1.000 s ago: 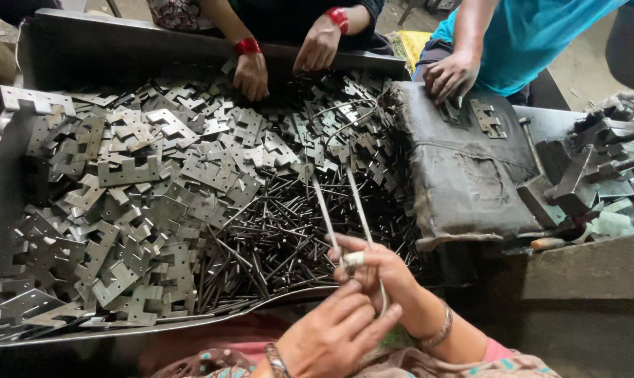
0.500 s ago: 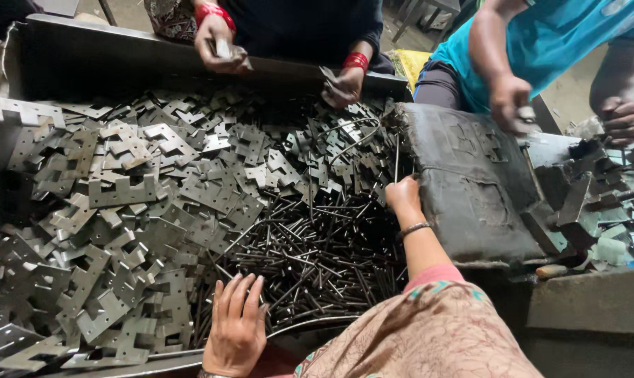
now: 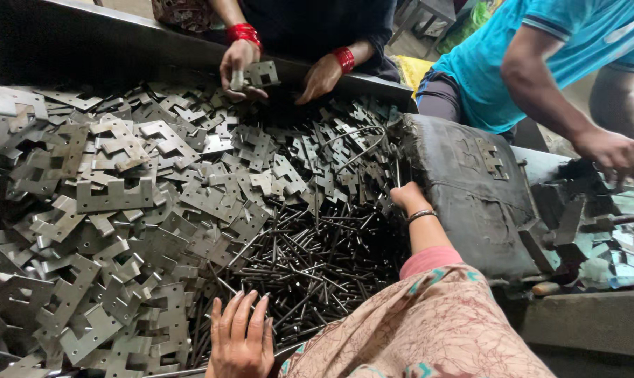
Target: The person picks metal hinge pieces and pins from a large bin, aligns them by hand, and places them onto a press machine for assembly while working alongside other people.
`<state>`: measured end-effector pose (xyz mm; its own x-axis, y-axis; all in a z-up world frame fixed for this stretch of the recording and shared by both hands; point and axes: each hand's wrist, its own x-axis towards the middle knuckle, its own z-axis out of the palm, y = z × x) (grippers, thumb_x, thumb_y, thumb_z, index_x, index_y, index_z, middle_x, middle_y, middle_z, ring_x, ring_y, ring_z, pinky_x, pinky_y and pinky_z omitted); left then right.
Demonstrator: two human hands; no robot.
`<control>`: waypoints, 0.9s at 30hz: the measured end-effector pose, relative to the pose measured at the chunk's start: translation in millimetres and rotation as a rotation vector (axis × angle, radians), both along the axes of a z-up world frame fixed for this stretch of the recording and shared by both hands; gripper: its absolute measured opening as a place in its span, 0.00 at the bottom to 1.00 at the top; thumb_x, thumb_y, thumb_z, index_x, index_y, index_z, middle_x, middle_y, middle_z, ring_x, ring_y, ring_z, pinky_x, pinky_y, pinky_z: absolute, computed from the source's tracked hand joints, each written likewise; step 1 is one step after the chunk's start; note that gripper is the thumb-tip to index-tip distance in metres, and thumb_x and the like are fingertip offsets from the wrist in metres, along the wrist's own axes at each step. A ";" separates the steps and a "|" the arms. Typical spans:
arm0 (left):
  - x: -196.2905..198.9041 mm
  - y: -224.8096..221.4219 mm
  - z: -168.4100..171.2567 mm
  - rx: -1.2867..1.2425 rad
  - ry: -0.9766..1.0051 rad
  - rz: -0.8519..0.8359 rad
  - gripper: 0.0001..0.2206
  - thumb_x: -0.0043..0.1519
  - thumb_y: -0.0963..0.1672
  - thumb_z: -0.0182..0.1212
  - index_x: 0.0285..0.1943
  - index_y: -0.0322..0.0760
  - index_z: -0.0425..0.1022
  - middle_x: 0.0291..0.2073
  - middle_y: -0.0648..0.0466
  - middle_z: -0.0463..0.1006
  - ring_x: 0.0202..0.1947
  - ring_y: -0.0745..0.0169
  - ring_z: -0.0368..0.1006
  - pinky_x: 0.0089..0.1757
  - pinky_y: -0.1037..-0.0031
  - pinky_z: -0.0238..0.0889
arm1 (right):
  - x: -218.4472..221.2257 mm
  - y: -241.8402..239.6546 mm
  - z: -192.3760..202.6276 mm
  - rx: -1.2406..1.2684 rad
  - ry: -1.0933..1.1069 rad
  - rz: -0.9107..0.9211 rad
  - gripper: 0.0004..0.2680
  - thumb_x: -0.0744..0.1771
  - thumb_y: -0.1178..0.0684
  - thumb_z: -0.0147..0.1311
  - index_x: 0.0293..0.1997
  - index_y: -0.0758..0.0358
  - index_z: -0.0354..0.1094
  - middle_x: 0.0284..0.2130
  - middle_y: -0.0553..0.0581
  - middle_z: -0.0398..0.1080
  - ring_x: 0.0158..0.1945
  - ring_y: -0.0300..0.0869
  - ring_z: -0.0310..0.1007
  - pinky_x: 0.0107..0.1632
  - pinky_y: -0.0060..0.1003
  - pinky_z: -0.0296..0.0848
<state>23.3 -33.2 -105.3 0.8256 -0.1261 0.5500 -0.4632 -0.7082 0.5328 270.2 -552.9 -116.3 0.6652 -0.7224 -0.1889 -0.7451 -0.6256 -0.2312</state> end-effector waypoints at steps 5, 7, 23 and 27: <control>-1.2 5.0 16.2 0.065 0.039 -0.012 0.19 0.56 0.43 0.63 0.58 0.37 0.74 0.57 0.46 0.72 0.63 0.46 0.65 0.67 0.46 0.47 | -50.8 9.3 7.4 0.079 0.048 0.024 0.16 0.61 0.55 0.55 0.48 0.78 0.72 0.46 0.77 0.75 0.53 0.62 0.76 0.56 0.49 0.73; 0.5 7.0 21.4 0.057 0.063 -0.033 0.20 0.57 0.43 0.63 0.59 0.37 0.73 0.58 0.46 0.72 0.64 0.46 0.64 0.67 0.47 0.47 | -78.7 23.2 9.4 0.101 0.079 0.065 0.15 0.60 0.56 0.55 0.48 0.78 0.73 0.46 0.77 0.76 0.54 0.61 0.77 0.56 0.48 0.73; 3.0 19.0 12.9 -0.083 0.161 -0.080 0.23 0.56 0.42 0.63 0.62 0.33 0.70 0.60 0.43 0.69 0.67 0.41 0.59 0.68 0.48 0.45 | -298.5 256.1 136.4 0.050 0.301 0.520 0.31 0.59 0.54 0.60 0.68 0.71 0.50 0.44 0.76 0.72 0.50 0.66 0.73 0.52 0.50 0.73; 3.3 18.6 14.1 -0.092 0.133 -0.070 0.23 0.56 0.42 0.63 0.62 0.33 0.70 0.60 0.43 0.68 0.67 0.41 0.59 0.69 0.48 0.45 | -309.4 220.8 106.6 -0.160 -0.164 0.440 0.33 0.62 0.48 0.55 0.76 0.68 0.46 0.45 0.73 0.72 0.47 0.65 0.75 0.50 0.52 0.74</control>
